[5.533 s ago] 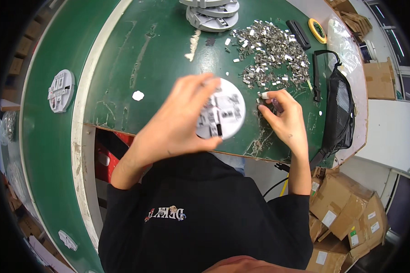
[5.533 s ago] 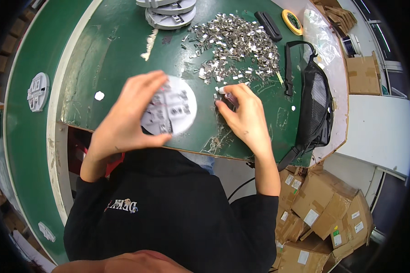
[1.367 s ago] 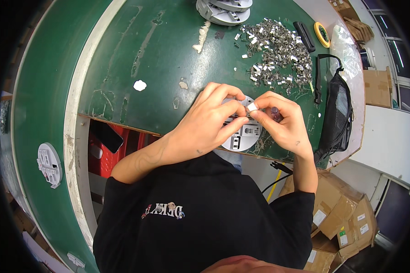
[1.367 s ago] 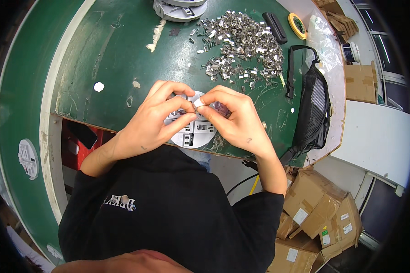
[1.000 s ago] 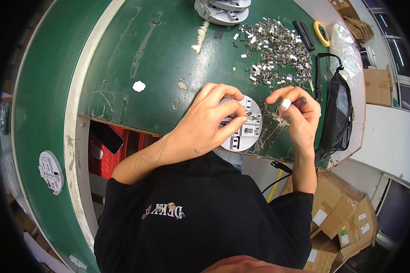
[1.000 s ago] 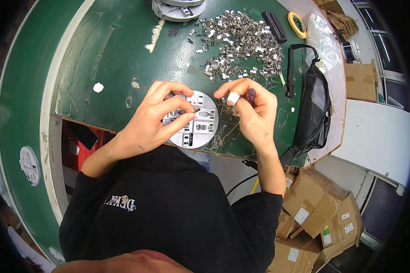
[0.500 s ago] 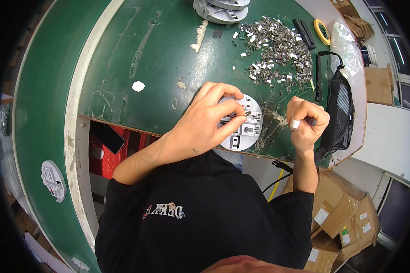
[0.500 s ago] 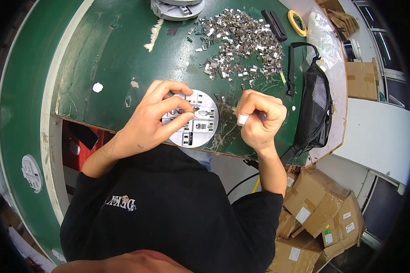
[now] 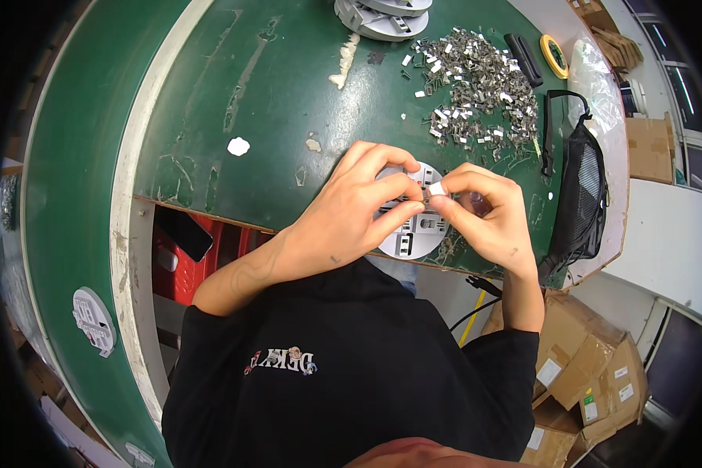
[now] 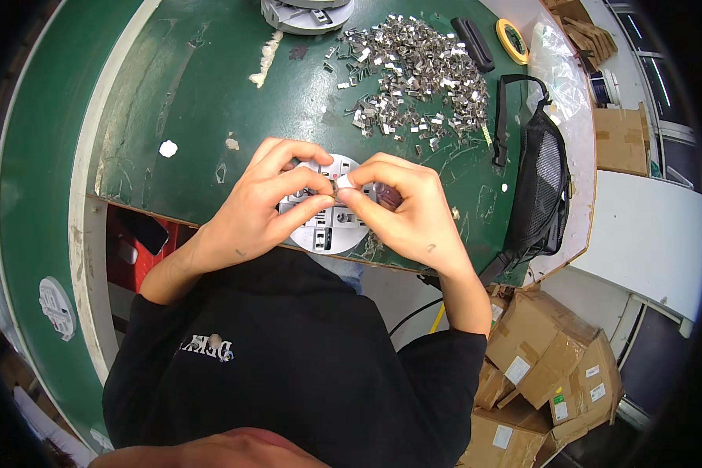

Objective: Assembling small electronic components onto circular circuit boards using a powered screwdriver on a production line.

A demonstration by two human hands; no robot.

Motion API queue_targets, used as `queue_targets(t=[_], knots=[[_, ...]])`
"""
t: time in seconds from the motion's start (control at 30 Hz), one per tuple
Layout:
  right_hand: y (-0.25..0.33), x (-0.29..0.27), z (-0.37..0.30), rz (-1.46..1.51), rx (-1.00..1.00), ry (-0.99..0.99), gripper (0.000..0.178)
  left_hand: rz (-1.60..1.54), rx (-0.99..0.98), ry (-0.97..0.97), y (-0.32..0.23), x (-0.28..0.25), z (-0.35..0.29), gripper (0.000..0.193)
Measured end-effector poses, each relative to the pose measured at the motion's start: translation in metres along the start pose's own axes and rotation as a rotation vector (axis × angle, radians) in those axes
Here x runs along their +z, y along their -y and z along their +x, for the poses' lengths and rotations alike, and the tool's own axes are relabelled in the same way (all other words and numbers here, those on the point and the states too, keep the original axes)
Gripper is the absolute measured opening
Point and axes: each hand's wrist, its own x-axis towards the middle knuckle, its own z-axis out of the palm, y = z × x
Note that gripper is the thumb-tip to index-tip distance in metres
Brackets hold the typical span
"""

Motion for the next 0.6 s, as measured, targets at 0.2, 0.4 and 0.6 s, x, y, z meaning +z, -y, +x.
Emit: queue_targets(t=[0.2,0.4,0.6], knots=[[-0.001,0.006,-0.002,-0.102,-0.071,-0.015,0.009,-0.025,-0.024,0.0,-0.001,-0.003,-0.004,0.008],[-0.001,0.017,-0.005,-0.325,-0.256,-0.081,0.013,0.031,0.029,-0.07,0.0,-0.003,-0.009,0.011],[-0.001,0.023,-0.004,-0.511,-0.407,-0.137,0.016,0.092,0.094,-0.109,-0.002,-0.004,-0.009,0.011]])
